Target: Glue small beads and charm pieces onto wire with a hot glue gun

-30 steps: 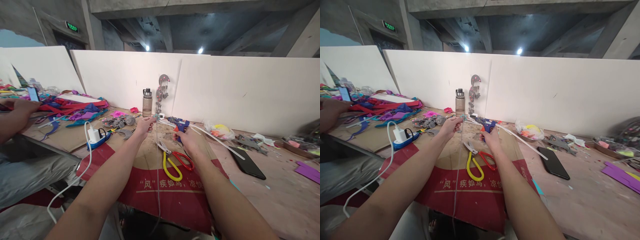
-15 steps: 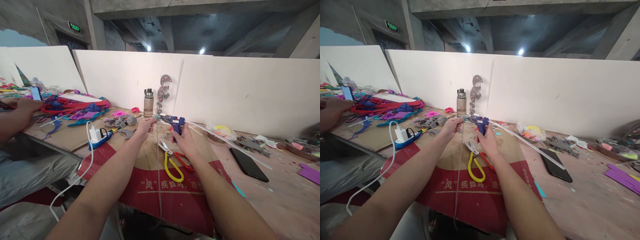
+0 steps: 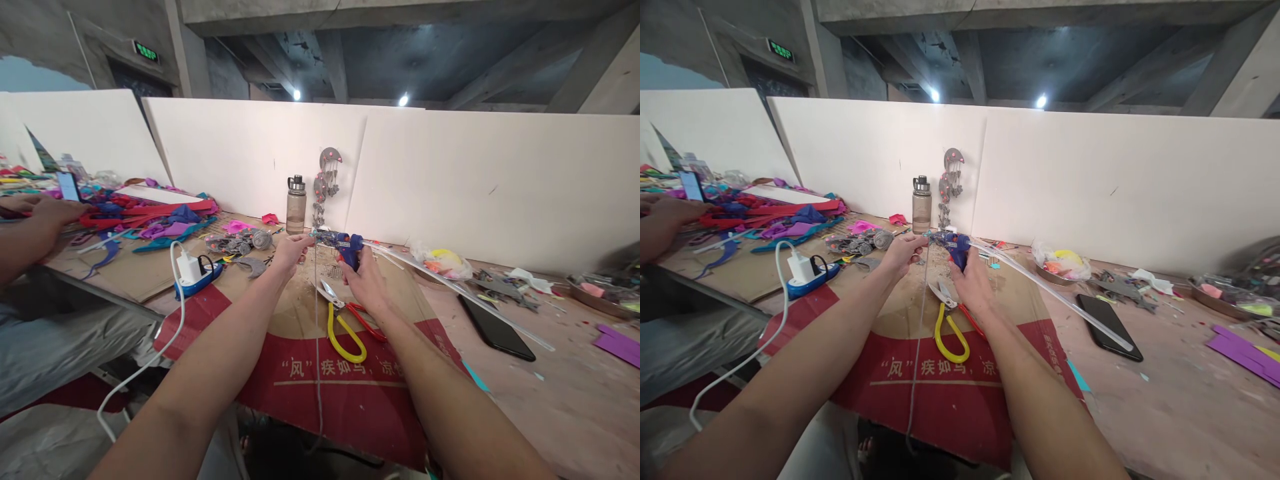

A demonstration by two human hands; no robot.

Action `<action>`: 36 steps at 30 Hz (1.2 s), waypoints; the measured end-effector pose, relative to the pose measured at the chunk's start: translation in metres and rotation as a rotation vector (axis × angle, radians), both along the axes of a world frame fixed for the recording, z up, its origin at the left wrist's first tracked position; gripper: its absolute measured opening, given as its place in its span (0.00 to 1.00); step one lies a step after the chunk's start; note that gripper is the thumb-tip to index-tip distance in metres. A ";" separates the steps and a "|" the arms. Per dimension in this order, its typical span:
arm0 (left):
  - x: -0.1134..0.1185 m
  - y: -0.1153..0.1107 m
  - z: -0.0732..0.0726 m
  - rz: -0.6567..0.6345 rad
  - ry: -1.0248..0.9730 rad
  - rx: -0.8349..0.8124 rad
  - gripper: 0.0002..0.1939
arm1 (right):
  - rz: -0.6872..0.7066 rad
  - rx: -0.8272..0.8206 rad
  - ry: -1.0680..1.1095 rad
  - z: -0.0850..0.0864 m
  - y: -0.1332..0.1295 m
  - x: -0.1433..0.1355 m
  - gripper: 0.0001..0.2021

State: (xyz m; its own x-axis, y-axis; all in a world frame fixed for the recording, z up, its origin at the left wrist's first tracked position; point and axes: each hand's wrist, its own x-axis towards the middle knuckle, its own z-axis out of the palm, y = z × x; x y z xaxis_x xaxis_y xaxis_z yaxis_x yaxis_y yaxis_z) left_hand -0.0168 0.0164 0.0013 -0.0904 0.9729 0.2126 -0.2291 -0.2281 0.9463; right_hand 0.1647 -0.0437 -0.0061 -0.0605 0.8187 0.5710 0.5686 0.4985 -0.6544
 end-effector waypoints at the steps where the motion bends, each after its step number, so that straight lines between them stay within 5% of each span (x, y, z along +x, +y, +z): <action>1: 0.000 0.000 0.000 0.006 0.000 0.003 0.16 | -0.015 0.008 -0.021 0.000 0.000 0.000 0.14; 17: -0.002 -0.001 0.001 0.020 -0.015 0.026 0.19 | -0.021 -0.040 0.056 0.004 0.000 -0.001 0.14; 22: -0.002 0.003 -0.001 0.027 -0.022 0.022 0.21 | -0.029 -0.274 0.260 0.010 0.006 0.010 0.08; 27: 0.004 0.002 -0.002 0.042 0.075 0.072 0.21 | -0.245 -0.405 -0.208 0.020 -0.004 0.028 0.10; 31: 0.012 -0.009 0.003 0.064 0.157 0.132 0.18 | -0.467 -0.245 -0.413 0.010 0.003 0.034 0.10; 33: 0.016 -0.014 0.004 0.073 0.210 0.170 0.16 | -0.483 -0.100 -0.292 0.004 0.011 0.029 0.08; 36: 0.021 -0.015 0.002 0.101 0.314 0.264 0.12 | -0.210 -0.112 0.105 0.001 0.014 0.011 0.09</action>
State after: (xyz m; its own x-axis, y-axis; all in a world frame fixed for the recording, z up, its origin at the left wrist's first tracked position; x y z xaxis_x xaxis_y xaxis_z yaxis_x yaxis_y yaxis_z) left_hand 0.0040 0.0010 0.0033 -0.0739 0.8707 0.4863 0.0967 -0.4791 0.8724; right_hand 0.1760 -0.0293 -0.0046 0.1722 0.8653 0.4707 0.5779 0.2983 -0.7597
